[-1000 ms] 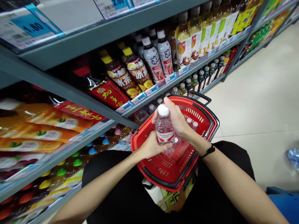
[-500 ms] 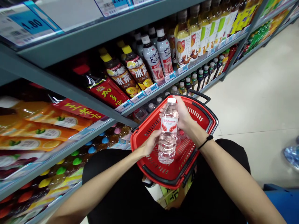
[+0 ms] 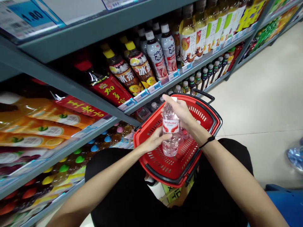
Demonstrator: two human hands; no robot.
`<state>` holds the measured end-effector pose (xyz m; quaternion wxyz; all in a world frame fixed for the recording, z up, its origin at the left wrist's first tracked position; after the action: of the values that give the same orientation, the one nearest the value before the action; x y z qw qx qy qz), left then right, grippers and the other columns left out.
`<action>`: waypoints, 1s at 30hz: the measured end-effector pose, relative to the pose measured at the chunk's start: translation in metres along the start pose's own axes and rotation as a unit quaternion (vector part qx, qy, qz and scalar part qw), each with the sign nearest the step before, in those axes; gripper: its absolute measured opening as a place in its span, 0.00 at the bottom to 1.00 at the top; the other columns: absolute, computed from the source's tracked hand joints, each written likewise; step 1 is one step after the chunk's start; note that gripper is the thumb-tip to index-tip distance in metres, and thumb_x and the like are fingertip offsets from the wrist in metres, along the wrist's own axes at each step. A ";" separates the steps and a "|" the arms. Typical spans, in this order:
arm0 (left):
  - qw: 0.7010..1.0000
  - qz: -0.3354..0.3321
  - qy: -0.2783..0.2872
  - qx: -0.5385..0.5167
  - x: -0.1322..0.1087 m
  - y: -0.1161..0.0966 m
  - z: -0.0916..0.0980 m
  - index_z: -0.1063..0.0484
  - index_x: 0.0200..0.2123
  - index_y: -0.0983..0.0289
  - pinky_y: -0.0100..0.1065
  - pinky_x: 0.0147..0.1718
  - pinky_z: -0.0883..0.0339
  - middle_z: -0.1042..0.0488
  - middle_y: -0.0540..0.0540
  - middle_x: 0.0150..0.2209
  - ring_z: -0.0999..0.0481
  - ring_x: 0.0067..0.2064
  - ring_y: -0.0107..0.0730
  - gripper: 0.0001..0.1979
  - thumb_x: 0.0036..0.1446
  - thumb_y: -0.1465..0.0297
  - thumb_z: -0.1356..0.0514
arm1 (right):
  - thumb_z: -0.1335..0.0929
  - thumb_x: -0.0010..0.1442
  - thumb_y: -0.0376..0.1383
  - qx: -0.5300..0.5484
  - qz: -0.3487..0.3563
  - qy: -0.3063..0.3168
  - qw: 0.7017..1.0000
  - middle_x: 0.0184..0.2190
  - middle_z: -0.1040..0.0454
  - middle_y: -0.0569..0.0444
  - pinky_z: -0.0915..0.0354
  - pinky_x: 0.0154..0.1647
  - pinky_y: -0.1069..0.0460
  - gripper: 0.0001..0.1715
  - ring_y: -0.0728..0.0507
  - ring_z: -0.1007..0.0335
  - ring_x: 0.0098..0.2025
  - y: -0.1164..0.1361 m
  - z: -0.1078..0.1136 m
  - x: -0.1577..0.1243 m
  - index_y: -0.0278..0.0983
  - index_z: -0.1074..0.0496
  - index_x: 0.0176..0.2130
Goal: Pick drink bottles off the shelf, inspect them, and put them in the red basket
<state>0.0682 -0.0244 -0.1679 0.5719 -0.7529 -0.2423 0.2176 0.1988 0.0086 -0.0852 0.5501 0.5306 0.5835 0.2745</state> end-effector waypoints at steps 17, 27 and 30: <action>0.974 0.055 0.201 -0.087 -0.009 -0.025 -0.035 0.22 0.53 0.63 0.48 0.60 0.28 0.18 0.62 0.53 0.19 0.56 0.50 0.34 0.52 0.45 0.28 | 0.27 0.47 0.63 0.077 0.064 0.294 0.951 0.17 0.31 0.60 0.33 0.24 0.49 0.31 0.46 0.34 0.19 0.040 0.006 -0.034 0.41 0.28 0.33; 0.983 0.004 0.139 -0.122 -0.021 -0.035 -0.060 0.22 0.51 0.64 0.48 0.56 0.25 0.16 0.62 0.46 0.19 0.53 0.51 0.32 0.54 0.45 0.30 | 0.30 0.52 0.66 0.055 0.061 0.390 0.917 0.15 0.33 0.57 0.33 0.23 0.49 0.32 0.45 0.36 0.19 0.044 -0.004 -0.033 0.42 0.30 0.25; 0.985 0.007 0.129 -0.118 -0.022 -0.037 -0.057 0.21 0.49 0.64 0.48 0.54 0.24 0.16 0.62 0.42 0.19 0.53 0.53 0.31 0.55 0.44 0.31 | 0.35 0.52 0.73 0.049 0.073 0.337 0.937 0.14 0.37 0.58 0.34 0.22 0.49 0.39 0.46 0.38 0.18 0.042 -0.004 -0.030 0.43 0.32 0.23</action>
<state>0.0811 -0.0722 -0.1165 0.5042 -0.8385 -0.1848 0.0929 0.2040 -0.0057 -0.0356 0.2728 0.4741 0.7073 0.4479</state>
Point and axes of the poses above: each hand's wrist, its own x-axis towards the middle knuckle, its own z-axis out of the back of the hand, y = z × x, the point moved 4 cm from there along x, towards the middle knuckle
